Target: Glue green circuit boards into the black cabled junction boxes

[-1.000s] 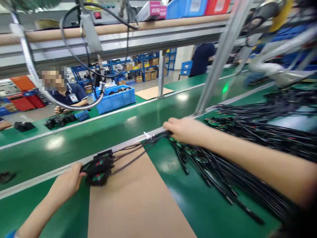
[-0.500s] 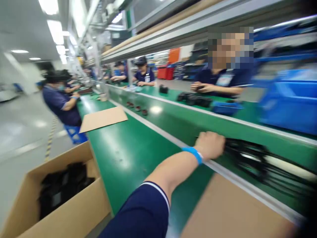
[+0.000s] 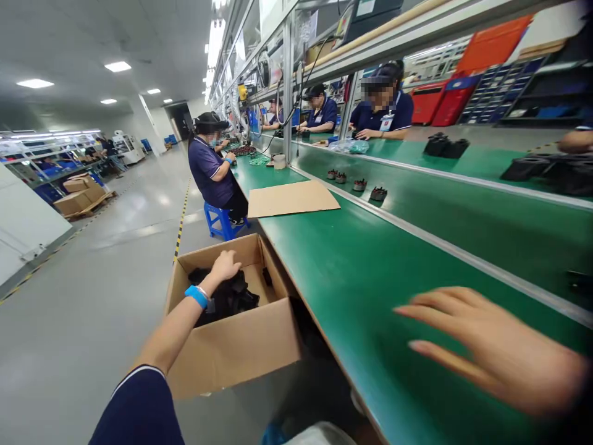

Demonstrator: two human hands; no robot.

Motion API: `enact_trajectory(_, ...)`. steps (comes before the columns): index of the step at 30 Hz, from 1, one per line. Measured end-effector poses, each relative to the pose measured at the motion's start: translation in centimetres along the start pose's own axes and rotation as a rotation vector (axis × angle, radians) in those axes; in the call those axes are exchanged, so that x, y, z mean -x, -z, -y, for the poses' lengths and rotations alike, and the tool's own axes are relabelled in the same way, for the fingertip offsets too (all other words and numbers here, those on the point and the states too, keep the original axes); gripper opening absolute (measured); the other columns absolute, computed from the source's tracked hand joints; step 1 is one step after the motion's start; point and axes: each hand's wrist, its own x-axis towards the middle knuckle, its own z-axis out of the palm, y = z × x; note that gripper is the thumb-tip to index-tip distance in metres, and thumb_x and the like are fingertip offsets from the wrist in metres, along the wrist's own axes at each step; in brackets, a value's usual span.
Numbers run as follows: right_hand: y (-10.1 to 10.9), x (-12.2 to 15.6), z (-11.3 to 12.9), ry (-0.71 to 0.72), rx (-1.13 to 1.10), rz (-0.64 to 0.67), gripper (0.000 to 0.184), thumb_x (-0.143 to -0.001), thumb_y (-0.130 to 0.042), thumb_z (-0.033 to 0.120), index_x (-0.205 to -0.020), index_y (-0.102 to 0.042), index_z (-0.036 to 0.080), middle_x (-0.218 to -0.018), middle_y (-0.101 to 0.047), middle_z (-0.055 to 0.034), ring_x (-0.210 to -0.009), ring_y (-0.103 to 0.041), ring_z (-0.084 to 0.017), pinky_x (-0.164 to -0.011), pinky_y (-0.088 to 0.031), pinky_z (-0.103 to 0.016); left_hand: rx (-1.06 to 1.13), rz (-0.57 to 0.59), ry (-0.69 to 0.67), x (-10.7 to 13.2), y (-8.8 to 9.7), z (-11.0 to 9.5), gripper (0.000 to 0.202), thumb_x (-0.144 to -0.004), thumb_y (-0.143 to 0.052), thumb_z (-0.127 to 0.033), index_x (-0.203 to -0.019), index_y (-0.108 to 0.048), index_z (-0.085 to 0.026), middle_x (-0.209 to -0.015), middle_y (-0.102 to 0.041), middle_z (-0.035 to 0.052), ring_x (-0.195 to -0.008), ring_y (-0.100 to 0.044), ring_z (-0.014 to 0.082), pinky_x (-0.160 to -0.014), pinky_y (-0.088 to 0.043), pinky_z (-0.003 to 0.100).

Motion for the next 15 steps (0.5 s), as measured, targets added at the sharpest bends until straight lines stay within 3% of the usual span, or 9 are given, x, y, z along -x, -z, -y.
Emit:
enact_trajectory(2,-2.2,-4.7,4.0,0.091,-0.07,0.241,0.025,-0.082,-0.065,0.034,-0.106,-0.067,0.027,-0.103,-0.062,-0.0161,-0.1,-0.054,-0.028,-0.084,-0.047,-0.043,-0.035,0.081,0.111,-0.7,-2.4,5.4,0.035,-0.092,-0.058,-0.033,-0.122,-0.054,-0.016,-0.123,-0.056,0.0099,-0.105,-0.059,0.0238,-0.088,-0.051,0.045)
enact_trajectory(5,-4.6,-9.4,9.3,0.115,-0.143,0.502,0.023,-0.083,-0.062,0.033,-0.105,-0.066,0.025,-0.103,-0.061,-0.0116,-0.103,-0.051,-0.03,-0.085,-0.045,-0.045,-0.068,0.191,0.158,-3.0,-7.0,8.9,0.038,-0.091,-0.058,-0.034,-0.125,-0.052,-0.017,-0.128,-0.053,0.0106,-0.11,-0.056,0.0254,-0.09,-0.05,0.047)
enact_trajectory(7,-5.9,-10.9,11.4,0.113,-0.16,0.599,0.022,-0.082,-0.063,0.033,-0.101,-0.066,0.023,-0.103,-0.061,-0.0102,-0.103,-0.051,-0.03,-0.084,-0.045,-0.045,-0.088,0.259,0.155,-5.2,-9.7,9.7,0.041,-0.091,-0.058,-0.034,-0.128,-0.05,-0.018,-0.132,-0.049,0.0112,-0.114,-0.053,0.0274,-0.093,-0.047,0.05)
enact_trajectory(11,-9.3,-14.5,12.9,0.102,-0.108,0.76,0.022,-0.08,-0.064,0.031,-0.096,-0.068,0.016,-0.101,-0.063,-0.0146,-0.106,-0.052,-0.033,-0.084,-0.045,-0.045,-0.141,0.385,0.097,-9.2,-13.3,10.3,0.041,-0.091,-0.059,-0.034,-0.128,-0.051,-0.018,-0.136,-0.047,0.0113,-0.119,-0.05,0.029,-0.096,-0.045,0.052)
enact_trajectory(15,-16.6,-21.4,14.4,0.062,-0.16,0.849,0.023,-0.084,-0.062,0.03,-0.1,-0.066,0.014,-0.103,-0.065,-0.0127,-0.102,-0.059,-0.027,-0.086,-0.048,-0.04,-0.216,0.475,0.031,-10.7,-15.6,9.5,0.036,-0.091,-0.058,-0.034,-0.123,-0.054,-0.017,-0.131,-0.051,0.0106,-0.116,-0.052,0.0273,-0.096,-0.045,0.051)
